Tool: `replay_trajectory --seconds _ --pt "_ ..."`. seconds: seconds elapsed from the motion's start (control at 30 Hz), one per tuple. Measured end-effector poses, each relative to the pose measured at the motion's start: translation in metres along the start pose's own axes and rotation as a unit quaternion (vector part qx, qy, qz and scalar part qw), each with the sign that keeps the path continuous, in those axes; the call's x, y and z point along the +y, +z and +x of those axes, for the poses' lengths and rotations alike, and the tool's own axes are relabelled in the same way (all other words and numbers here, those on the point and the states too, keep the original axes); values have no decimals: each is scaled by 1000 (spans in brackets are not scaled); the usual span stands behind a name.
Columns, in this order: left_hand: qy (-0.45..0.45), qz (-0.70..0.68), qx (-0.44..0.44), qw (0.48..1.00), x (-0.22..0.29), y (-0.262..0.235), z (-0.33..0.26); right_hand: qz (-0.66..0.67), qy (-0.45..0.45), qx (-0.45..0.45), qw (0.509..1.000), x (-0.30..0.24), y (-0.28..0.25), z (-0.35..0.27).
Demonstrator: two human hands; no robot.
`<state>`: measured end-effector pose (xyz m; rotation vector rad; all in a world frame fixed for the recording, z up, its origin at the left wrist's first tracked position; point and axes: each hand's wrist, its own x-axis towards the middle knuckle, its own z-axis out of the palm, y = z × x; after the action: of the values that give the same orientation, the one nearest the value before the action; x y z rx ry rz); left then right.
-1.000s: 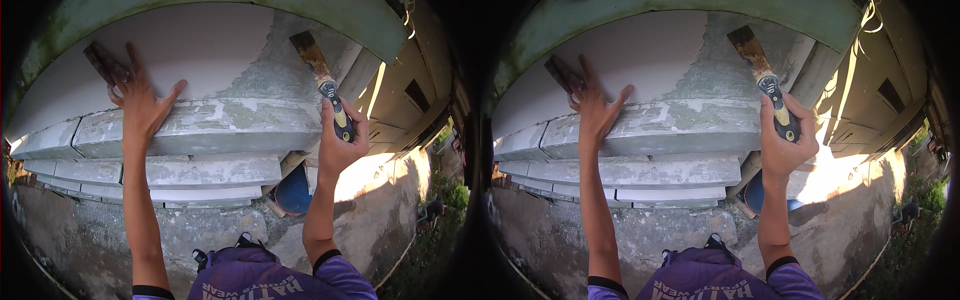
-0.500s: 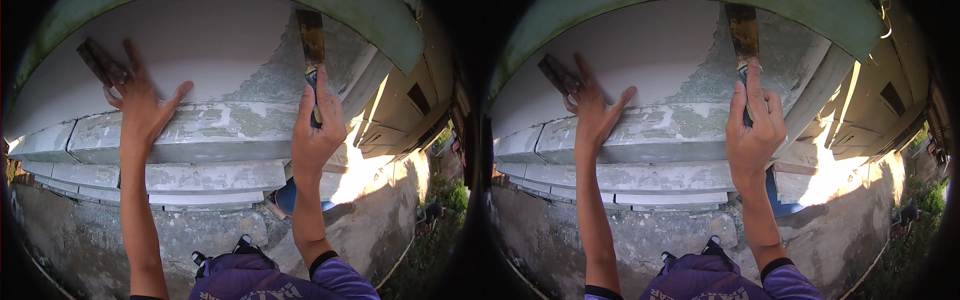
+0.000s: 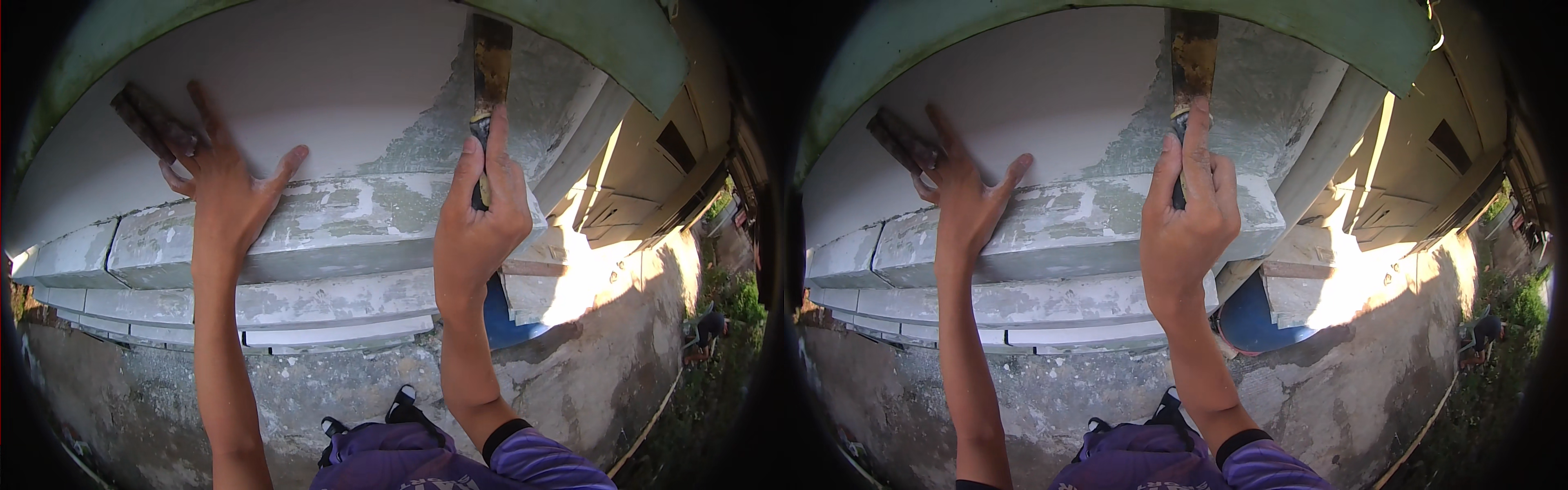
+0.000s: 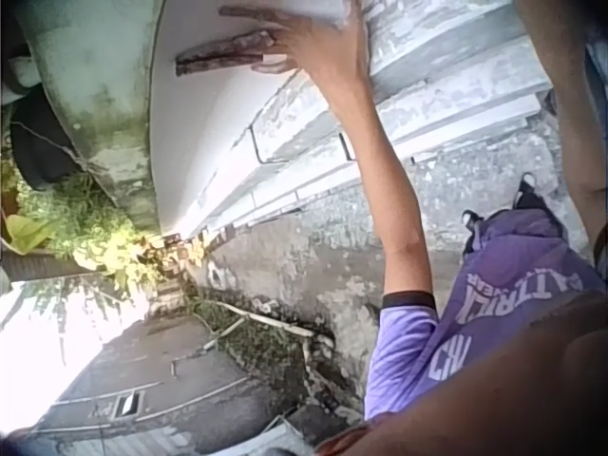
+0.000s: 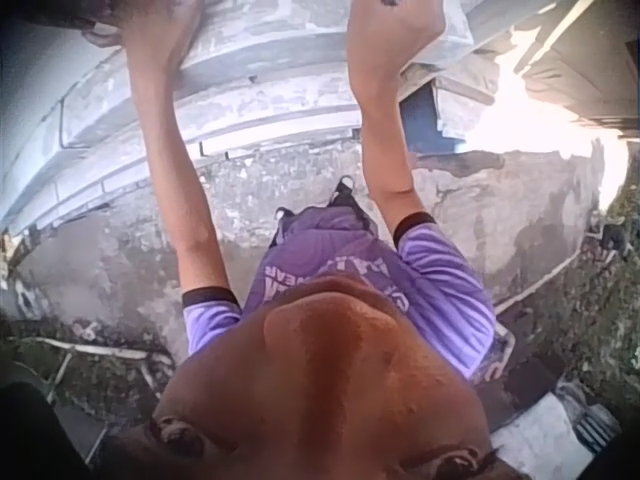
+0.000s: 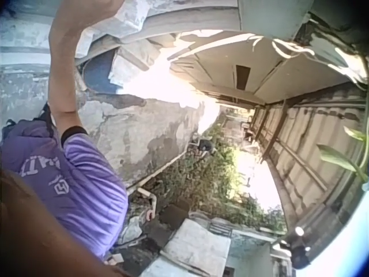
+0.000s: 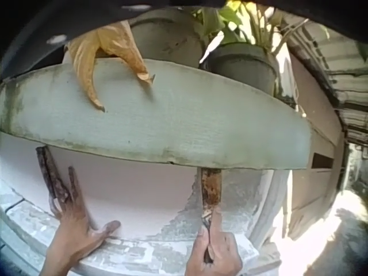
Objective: The person is using a putty knife and a piece of sandpaper to scrape and smooth a white concrete or plaster ledge on an exterior wall.
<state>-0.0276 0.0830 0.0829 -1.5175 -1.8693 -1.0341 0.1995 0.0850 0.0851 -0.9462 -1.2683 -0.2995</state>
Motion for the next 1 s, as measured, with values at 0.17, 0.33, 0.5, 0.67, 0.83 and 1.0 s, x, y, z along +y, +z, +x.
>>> replay_trajectory --seconds 0.17,0.33,0.5,0.67,0.83,1.0 --pt "0 1 -8 1000 1 5 0 -21 4 10 1000 -2 3 7" --pt "55 50 32 997 -7 5 0 -37 23 -18 999 -12 -6 -2" --pt "26 50 34 998 -2 7 2 -19 -16 17 1000 -5 6 5" --pt "24 59 36 997 0 6 -3 -57 2 -30 998 -3 -8 -10" --pt "29 0 13 999 -5 13 -1 -40 -1 -8 999 1 -3 -7" --pt "4 51 21 998 -2 6 -2 -46 4 -31 998 1 -11 -12"
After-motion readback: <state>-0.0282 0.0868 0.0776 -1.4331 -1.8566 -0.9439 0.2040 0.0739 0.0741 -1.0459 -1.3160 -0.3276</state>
